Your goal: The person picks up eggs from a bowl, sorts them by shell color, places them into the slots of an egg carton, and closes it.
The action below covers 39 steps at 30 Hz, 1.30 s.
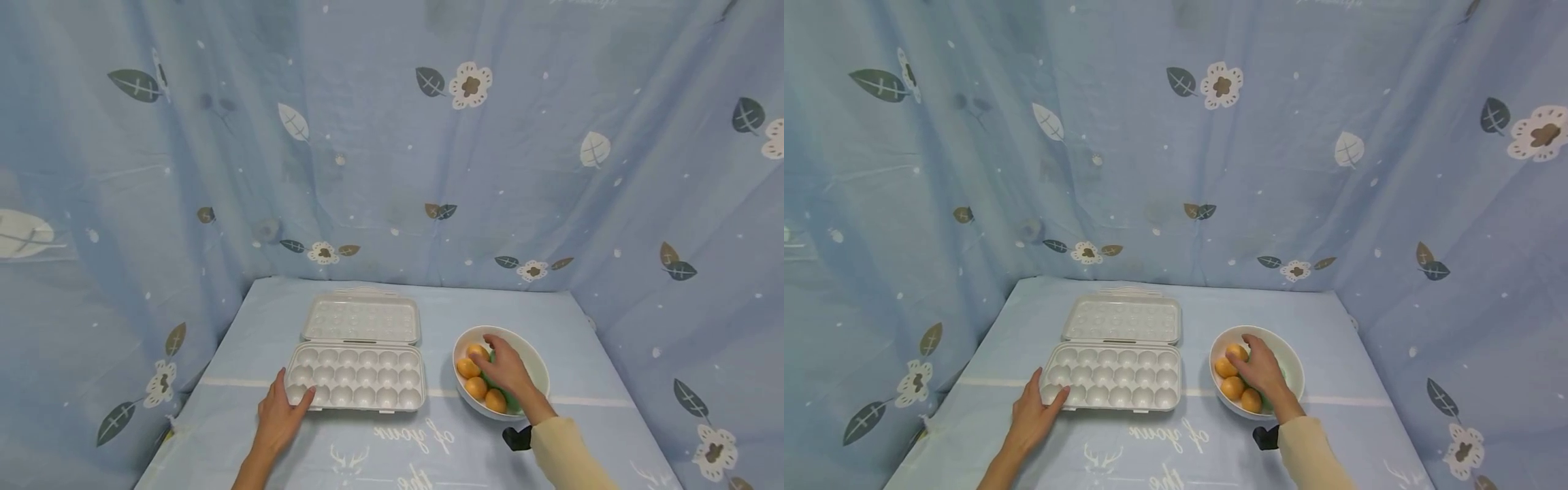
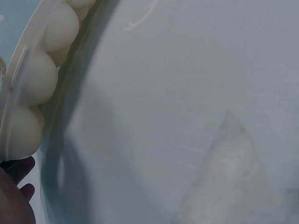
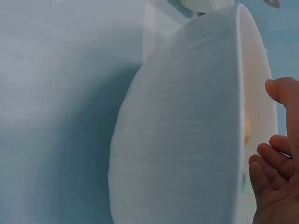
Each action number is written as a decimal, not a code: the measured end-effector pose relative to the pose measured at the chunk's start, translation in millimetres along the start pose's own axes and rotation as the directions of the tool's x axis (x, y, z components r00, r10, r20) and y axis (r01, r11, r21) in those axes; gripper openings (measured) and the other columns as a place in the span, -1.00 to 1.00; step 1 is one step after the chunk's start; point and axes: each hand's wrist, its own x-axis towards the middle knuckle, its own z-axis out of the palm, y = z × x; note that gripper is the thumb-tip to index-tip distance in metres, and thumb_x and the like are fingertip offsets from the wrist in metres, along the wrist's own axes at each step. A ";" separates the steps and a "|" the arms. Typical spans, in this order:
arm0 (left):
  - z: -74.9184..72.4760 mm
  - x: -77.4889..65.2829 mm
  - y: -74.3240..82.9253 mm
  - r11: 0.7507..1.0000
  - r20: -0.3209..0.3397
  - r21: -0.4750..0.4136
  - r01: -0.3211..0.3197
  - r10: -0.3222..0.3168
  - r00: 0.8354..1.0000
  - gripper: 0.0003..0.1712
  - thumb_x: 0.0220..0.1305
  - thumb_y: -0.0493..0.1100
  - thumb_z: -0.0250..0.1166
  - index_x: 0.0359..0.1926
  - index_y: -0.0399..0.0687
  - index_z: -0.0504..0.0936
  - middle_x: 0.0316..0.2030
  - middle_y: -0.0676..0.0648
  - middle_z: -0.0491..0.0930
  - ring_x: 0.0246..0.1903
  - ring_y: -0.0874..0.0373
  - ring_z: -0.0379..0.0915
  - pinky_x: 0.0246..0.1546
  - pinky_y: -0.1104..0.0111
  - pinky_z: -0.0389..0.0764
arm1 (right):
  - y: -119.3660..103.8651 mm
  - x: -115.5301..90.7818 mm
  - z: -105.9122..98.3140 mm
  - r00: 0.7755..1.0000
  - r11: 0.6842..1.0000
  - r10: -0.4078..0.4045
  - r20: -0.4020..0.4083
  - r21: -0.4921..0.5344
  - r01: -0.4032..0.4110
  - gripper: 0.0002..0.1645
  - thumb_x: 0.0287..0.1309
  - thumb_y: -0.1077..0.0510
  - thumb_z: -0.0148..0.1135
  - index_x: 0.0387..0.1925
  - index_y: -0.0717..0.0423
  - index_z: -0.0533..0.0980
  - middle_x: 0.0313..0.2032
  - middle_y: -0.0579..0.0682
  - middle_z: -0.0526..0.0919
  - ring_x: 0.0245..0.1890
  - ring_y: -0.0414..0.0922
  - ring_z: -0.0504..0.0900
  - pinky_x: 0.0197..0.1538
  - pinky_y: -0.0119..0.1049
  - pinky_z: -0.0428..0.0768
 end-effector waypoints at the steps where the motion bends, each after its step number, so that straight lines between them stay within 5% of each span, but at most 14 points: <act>1: 0.8 -0.5 -1.0 1.000 -0.003 0.002 -0.006 0.006 1.000 0.08 0.47 0.27 0.17 0.56 -0.45 -0.06 0.46 -0.55 0.15 0.42 -0.47 0.15 0.41 -0.27 0.06 | -0.3 0.9 1.7 1.000 1.000 0.006 0.001 0.000 -0.006 -0.15 0.36 -0.14 0.31 0.42 0.34 0.31 0.34 0.36 0.47 0.32 0.30 0.47 0.39 0.23 0.42; 10: 6.9 -5.6 -10.6 0.999 -0.010 0.020 -0.043 0.043 0.999 0.15 0.38 0.27 0.28 0.54 -0.46 -0.05 0.43 -0.59 0.18 0.38 -0.49 0.19 0.39 -0.29 0.00 | -1.6 8.2 15.5 0.995 0.996 0.089 0.038 -0.007 -0.089 -0.12 0.33 -0.18 0.31 0.43 0.30 0.30 0.34 0.32 0.47 0.27 0.23 0.51 0.41 0.24 0.41; 21: 9.2 -10.5 -16.5 1.000 0.035 0.006 -0.025 0.024 0.999 0.39 0.16 0.33 0.45 0.58 -0.38 -0.17 0.50 -0.51 0.04 0.47 -0.45 0.03 0.50 -0.26 -0.11 | -5.9 15.6 25.7 0.996 0.997 0.080 0.028 0.001 -0.080 -0.29 0.36 -0.06 0.29 0.34 0.29 0.39 0.15 0.24 0.60 0.04 0.14 0.56 0.28 0.19 0.53; 29: 12.8 -11.9 -22.9 0.994 0.006 -0.059 -0.087 0.088 0.996 0.48 0.01 0.34 0.56 0.58 -0.35 -0.14 0.49 -0.49 0.09 0.47 -0.42 0.06 0.48 -0.25 -0.04 | -9.8 15.2 30.1 0.999 0.999 0.048 -0.026 -0.015 -0.048 -0.40 0.25 0.04 0.34 0.21 0.30 0.49 -0.04 0.17 0.66 -0.13 0.07 0.58 0.12 0.07 0.59; 39: 16.6 -11.3 -28.2 0.999 -0.006 -0.044 -0.005 0.004 1.000 0.53 -0.07 0.45 0.55 0.61 -0.22 -0.12 0.53 -0.41 0.11 0.48 -0.42 0.08 0.47 -0.26 0.14 | -10.7 12.2 23.5 0.994 0.996 0.087 -0.063 0.007 -0.087 -0.44 0.23 0.02 0.39 0.21 0.17 0.58 0.00 0.16 0.72 -0.11 0.06 0.63 0.14 0.12 0.61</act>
